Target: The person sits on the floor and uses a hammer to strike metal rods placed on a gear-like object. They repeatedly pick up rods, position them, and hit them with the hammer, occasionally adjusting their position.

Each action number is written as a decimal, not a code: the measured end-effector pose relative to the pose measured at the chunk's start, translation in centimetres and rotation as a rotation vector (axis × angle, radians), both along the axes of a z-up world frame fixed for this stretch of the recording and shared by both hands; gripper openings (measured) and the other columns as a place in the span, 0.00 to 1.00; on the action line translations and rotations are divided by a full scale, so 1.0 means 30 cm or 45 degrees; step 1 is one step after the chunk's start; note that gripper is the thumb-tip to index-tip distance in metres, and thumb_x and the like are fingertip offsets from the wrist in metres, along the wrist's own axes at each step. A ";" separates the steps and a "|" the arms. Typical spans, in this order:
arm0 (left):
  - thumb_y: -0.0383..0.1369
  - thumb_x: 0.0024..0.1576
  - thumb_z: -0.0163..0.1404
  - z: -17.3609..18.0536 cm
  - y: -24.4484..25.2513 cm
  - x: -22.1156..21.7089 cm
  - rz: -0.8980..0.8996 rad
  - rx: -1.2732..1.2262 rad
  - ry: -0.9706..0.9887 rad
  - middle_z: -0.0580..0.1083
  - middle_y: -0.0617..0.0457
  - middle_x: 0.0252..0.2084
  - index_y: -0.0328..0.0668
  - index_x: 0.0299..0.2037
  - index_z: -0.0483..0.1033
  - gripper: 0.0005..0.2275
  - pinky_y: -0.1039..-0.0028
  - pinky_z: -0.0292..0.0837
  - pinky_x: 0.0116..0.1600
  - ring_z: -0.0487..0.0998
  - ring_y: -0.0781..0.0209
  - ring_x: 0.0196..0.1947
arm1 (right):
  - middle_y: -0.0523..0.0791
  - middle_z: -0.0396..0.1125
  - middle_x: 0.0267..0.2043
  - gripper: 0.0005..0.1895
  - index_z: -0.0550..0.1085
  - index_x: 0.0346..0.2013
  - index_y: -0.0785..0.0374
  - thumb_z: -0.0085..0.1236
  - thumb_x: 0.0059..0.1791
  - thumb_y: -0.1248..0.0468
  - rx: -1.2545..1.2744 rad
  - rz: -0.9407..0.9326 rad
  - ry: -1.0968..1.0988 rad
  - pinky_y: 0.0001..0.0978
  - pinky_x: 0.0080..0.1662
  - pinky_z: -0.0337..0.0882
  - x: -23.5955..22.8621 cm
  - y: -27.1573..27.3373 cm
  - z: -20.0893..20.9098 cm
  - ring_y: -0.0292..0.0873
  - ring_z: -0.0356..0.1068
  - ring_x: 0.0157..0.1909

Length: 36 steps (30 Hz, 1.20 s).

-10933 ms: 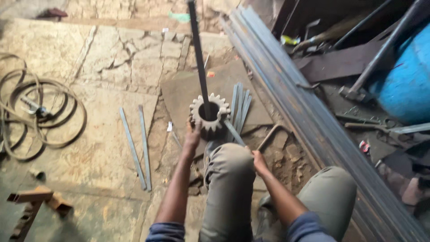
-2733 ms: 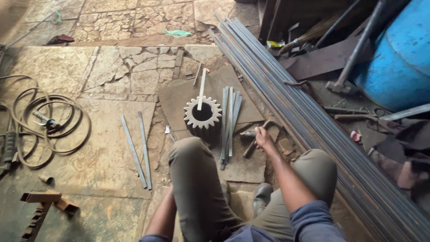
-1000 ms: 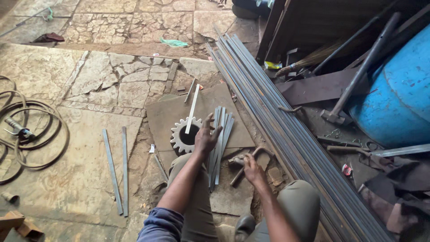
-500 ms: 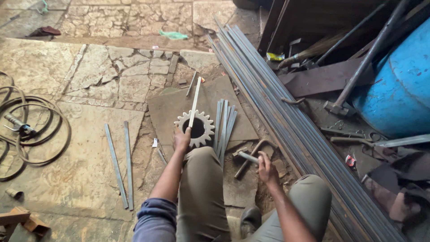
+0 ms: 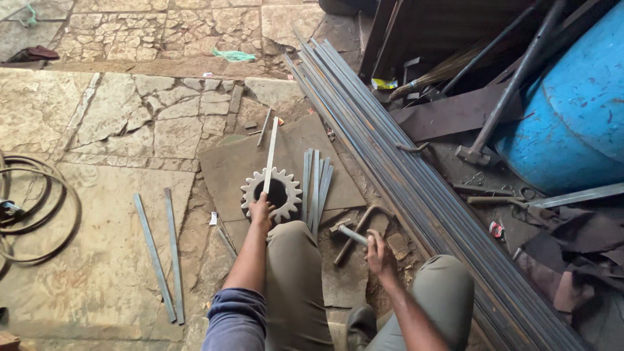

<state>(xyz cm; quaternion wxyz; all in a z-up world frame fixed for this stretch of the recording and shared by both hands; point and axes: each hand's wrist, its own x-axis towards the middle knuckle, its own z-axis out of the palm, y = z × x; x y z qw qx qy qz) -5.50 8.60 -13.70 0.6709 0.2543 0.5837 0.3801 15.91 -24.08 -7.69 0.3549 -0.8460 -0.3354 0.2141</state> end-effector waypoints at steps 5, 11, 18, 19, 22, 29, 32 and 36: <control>0.46 0.62 0.53 0.018 0.029 -0.038 -0.112 -0.027 0.123 0.76 0.37 0.54 0.40 0.61 0.67 0.23 0.58 0.69 0.36 0.76 0.55 0.37 | 0.46 0.75 0.30 0.22 0.70 0.58 0.51 0.35 0.56 0.49 0.045 0.001 -0.055 0.43 0.36 0.74 -0.005 -0.007 -0.012 0.46 0.78 0.29; 0.46 0.61 0.50 0.056 0.095 -0.029 -0.447 0.094 0.021 0.79 0.54 0.44 0.45 0.57 0.72 0.20 0.66 0.72 0.35 0.78 0.60 0.37 | 0.48 0.75 0.30 0.20 0.71 0.57 0.51 0.36 0.57 0.51 0.064 -0.054 -0.060 0.47 0.38 0.74 -0.005 0.002 -0.003 0.50 0.78 0.31; 0.48 0.61 0.52 0.112 0.161 0.059 -0.529 0.361 0.287 0.78 0.52 0.40 0.39 0.53 0.78 0.21 0.66 0.70 0.36 0.79 0.60 0.37 | 0.51 0.75 0.34 0.20 0.72 0.55 0.49 0.36 0.57 0.48 0.065 -0.016 -0.199 0.50 0.40 0.74 -0.009 0.030 0.012 0.57 0.77 0.38; 0.50 0.62 0.53 0.119 0.167 0.081 -0.556 0.403 0.348 0.78 0.50 0.41 0.38 0.53 0.79 0.22 0.64 0.71 0.37 0.79 0.57 0.37 | 0.51 0.75 0.36 0.19 0.72 0.54 0.48 0.36 0.57 0.48 0.081 -0.007 -0.235 0.51 0.41 0.73 -0.009 0.040 0.017 0.59 0.76 0.40; 0.55 0.60 0.54 0.127 0.163 0.110 -0.831 0.676 1.174 0.80 0.43 0.48 0.44 0.55 0.79 0.24 0.58 0.72 0.55 0.79 0.45 0.51 | 0.51 0.76 0.36 0.20 0.72 0.52 0.47 0.35 0.56 0.47 -0.001 0.016 -0.169 0.51 0.43 0.73 -0.019 0.041 0.038 0.58 0.77 0.41; 0.54 0.53 0.57 0.145 0.029 0.133 -1.157 0.575 1.576 0.67 0.45 0.66 0.49 0.64 0.68 0.31 0.53 0.67 0.64 0.68 0.43 0.65 | 0.51 0.75 0.39 0.18 0.73 0.50 0.50 0.36 0.57 0.48 0.120 0.075 -0.261 0.54 0.41 0.72 -0.021 0.066 0.059 0.62 0.74 0.41; 0.54 0.54 0.56 0.147 0.040 0.138 -1.116 0.595 1.473 0.68 0.47 0.66 0.51 0.62 0.71 0.28 0.53 0.68 0.64 0.68 0.45 0.66 | 0.50 0.76 0.33 0.18 0.72 0.51 0.47 0.36 0.56 0.48 -0.028 0.057 -0.152 0.53 0.41 0.73 -0.018 0.074 0.053 0.59 0.77 0.39; 0.52 0.52 0.58 0.105 0.079 0.101 -0.956 0.458 1.410 0.67 0.44 0.67 0.52 0.64 0.70 0.30 0.53 0.68 0.65 0.69 0.43 0.66 | 0.50 0.76 0.32 0.17 0.73 0.50 0.47 0.37 0.55 0.49 0.017 0.056 -0.177 0.54 0.40 0.73 -0.015 0.078 0.053 0.59 0.77 0.38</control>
